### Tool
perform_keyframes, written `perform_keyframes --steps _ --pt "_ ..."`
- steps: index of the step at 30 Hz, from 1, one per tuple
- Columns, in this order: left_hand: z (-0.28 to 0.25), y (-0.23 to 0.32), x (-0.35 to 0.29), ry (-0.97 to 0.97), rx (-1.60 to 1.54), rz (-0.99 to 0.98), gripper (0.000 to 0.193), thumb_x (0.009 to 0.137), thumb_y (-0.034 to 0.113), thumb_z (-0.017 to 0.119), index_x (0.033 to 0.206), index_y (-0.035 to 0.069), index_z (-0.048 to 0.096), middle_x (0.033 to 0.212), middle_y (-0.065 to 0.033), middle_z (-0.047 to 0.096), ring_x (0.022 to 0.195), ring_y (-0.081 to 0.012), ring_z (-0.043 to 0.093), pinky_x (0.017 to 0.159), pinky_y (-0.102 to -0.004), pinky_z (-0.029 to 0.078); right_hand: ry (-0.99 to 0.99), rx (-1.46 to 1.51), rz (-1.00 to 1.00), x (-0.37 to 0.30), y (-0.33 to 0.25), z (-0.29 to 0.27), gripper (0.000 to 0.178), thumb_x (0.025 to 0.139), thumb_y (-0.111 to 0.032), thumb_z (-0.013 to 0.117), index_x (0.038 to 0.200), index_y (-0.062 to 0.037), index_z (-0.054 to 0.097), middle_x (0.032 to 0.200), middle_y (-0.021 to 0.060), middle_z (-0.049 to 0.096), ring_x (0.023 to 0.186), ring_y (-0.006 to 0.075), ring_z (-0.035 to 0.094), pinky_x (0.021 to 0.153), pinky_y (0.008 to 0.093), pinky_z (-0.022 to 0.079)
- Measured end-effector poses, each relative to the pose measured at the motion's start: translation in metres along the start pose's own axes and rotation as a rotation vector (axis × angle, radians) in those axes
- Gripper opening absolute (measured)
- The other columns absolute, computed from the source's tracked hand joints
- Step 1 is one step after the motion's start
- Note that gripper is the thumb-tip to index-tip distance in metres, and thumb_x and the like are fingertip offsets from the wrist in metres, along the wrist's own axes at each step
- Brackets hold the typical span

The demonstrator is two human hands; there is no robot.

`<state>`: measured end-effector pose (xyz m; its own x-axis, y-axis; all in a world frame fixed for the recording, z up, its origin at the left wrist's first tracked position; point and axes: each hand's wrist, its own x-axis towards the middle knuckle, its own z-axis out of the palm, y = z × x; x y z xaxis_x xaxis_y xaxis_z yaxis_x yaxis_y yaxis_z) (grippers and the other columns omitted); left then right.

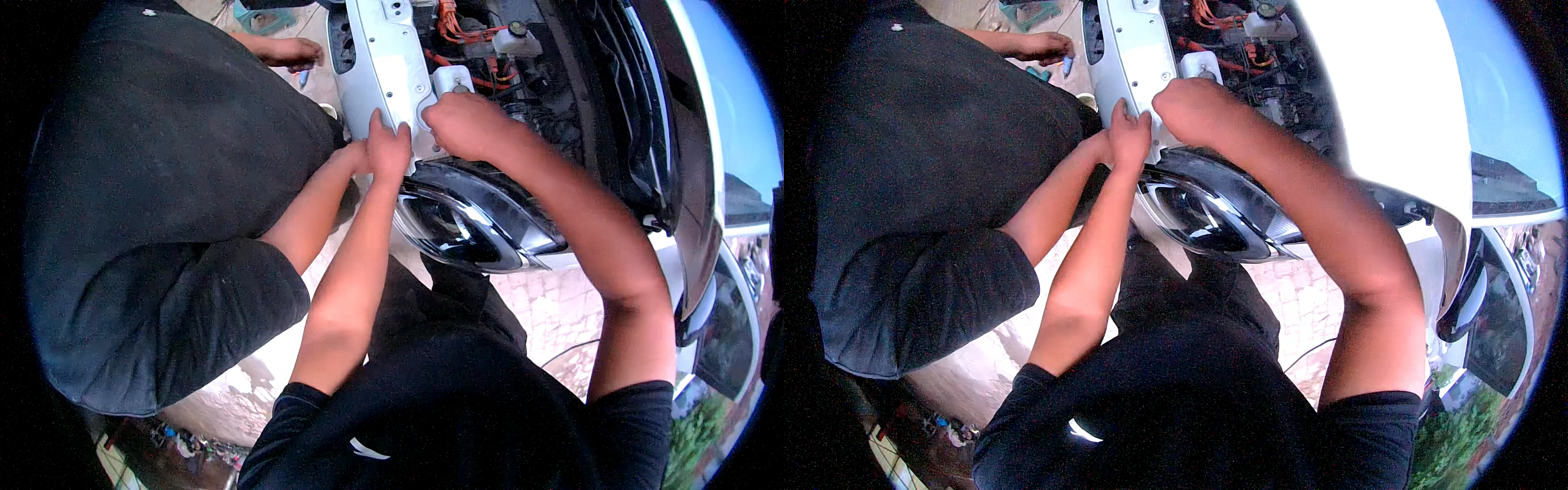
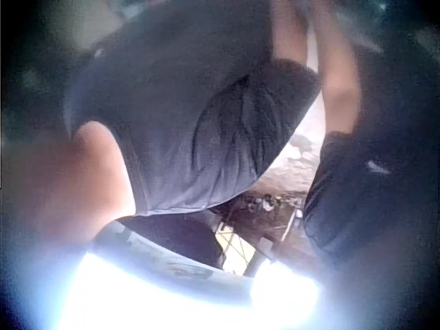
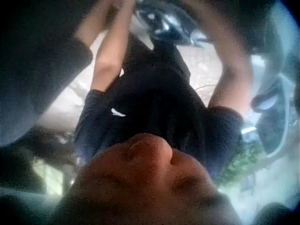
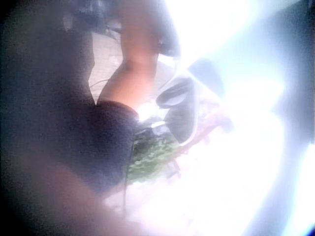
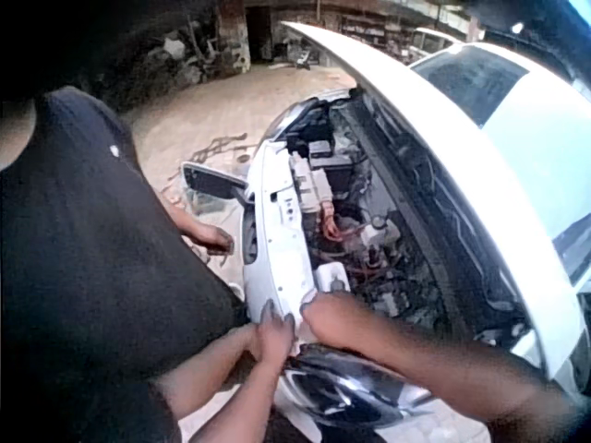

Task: The person uses a ratchet to tighten bolts on the front bumper of a white car. A coworker assists by holding the bumper and tightening bolts on the opposite side. They align the bumper with the car frame and secure it in place.

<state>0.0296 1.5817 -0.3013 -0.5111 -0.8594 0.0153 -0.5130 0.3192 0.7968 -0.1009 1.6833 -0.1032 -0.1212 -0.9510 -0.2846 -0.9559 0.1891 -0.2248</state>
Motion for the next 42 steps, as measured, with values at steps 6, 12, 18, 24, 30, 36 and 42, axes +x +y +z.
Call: perform_keyframes --steps 6,12,18,24,30,36,42 --pt "0.003 0.018 0.054 0.078 -0.002 -0.106 0.07 0.081 0.027 0.069 0.136 -0.012 0.05 0.121 -0.0332 0.064 0.116 -0.0465 0.06 0.102 -0.0474 0.046 -0.145 -0.147 0.001 -0.005 -0.025 -0.013 0.017 0.081 -0.014 0.066 0.089 -0.0028 0.075 0.086 0.0208 0.072 0.081 0.0379 0.072 0.074 0.0496 0.058" --pt "-0.003 0.006 0.069 0.023 0.012 -0.146 0.08 0.073 0.042 0.08 0.134 -0.005 0.058 0.123 -0.0297 0.065 0.117 -0.0416 0.062 0.102 -0.0458 0.048 -0.182 -0.108 0.087 -0.015 -0.024 -0.017 0.025 0.089 -0.027 0.066 0.087 -0.004 0.074 0.081 0.0203 0.071 0.077 0.0382 0.072 0.072 0.0496 0.058" --pt "-0.01 0.009 0.114 -0.048 0.27 -0.186 0.087 0.079 0.062 0.071 0.136 -0.002 0.058 0.126 -0.0305 0.057 0.122 -0.044 0.054 0.105 -0.0487 0.042 -0.215 -0.088 0.272 -0.012 -0.028 -0.018 0.038 0.097 -0.034 0.059 0.084 -0.0009 0.073 0.081 0.0208 0.071 0.076 0.0394 0.07 0.072 0.0503 0.057" --pt "0.026 -0.004 0.101 0.245 0.207 -0.032 0.07 0.089 0.049 0.063 0.134 -0.003 0.059 0.113 -0.0219 0.059 0.115 -0.0377 0.051 0.102 -0.0481 0.037 -0.185 -0.171 0.166 -0.017 -0.049 -0.016 0.032 0.093 -0.029 0.061 0.111 -0.002 0.065 0.087 0.0192 0.072 0.082 0.0369 0.073 0.072 0.0505 0.058" --pt "0.03 -0.001 0.095 0.244 0.181 -0.023 0.063 0.09 0.044 0.063 0.135 0.0 0.059 0.111 -0.0173 0.059 0.112 -0.0326 0.052 0.1 -0.0444 0.036 -0.241 -0.223 0.211 -0.02 -0.035 -0.024 0.031 0.095 -0.034 0.062 0.096 -0.004 0.068 0.078 0.0202 0.07 0.076 0.0387 0.07 0.071 0.0493 0.056" --pt "0.029 0.002 0.086 0.245 0.154 -0.045 0.058 0.091 0.04 0.064 0.138 0.007 0.059 0.106 -0.014 0.058 0.108 -0.0309 0.052 0.099 -0.0429 0.036 -0.308 -0.263 0.329 0.002 -0.052 -0.029 0.036 0.093 -0.037 0.063 0.085 -0.003 0.074 0.08 0.0184 0.072 0.077 0.0368 0.072 0.071 0.0487 0.057" --pt "0.027 0.0 0.079 0.252 0.078 -0.049 0.056 0.09 0.038 0.066 0.138 0.01 0.06 0.1 -0.011 0.056 0.103 -0.029 0.052 0.096 -0.0414 0.034 -0.297 -0.259 0.211 0.003 -0.043 -0.026 0.041 0.096 -0.039 0.061 0.082 -0.0026 0.073 0.075 0.0219 0.068 0.077 0.0378 0.07 0.072 0.0466 0.056"
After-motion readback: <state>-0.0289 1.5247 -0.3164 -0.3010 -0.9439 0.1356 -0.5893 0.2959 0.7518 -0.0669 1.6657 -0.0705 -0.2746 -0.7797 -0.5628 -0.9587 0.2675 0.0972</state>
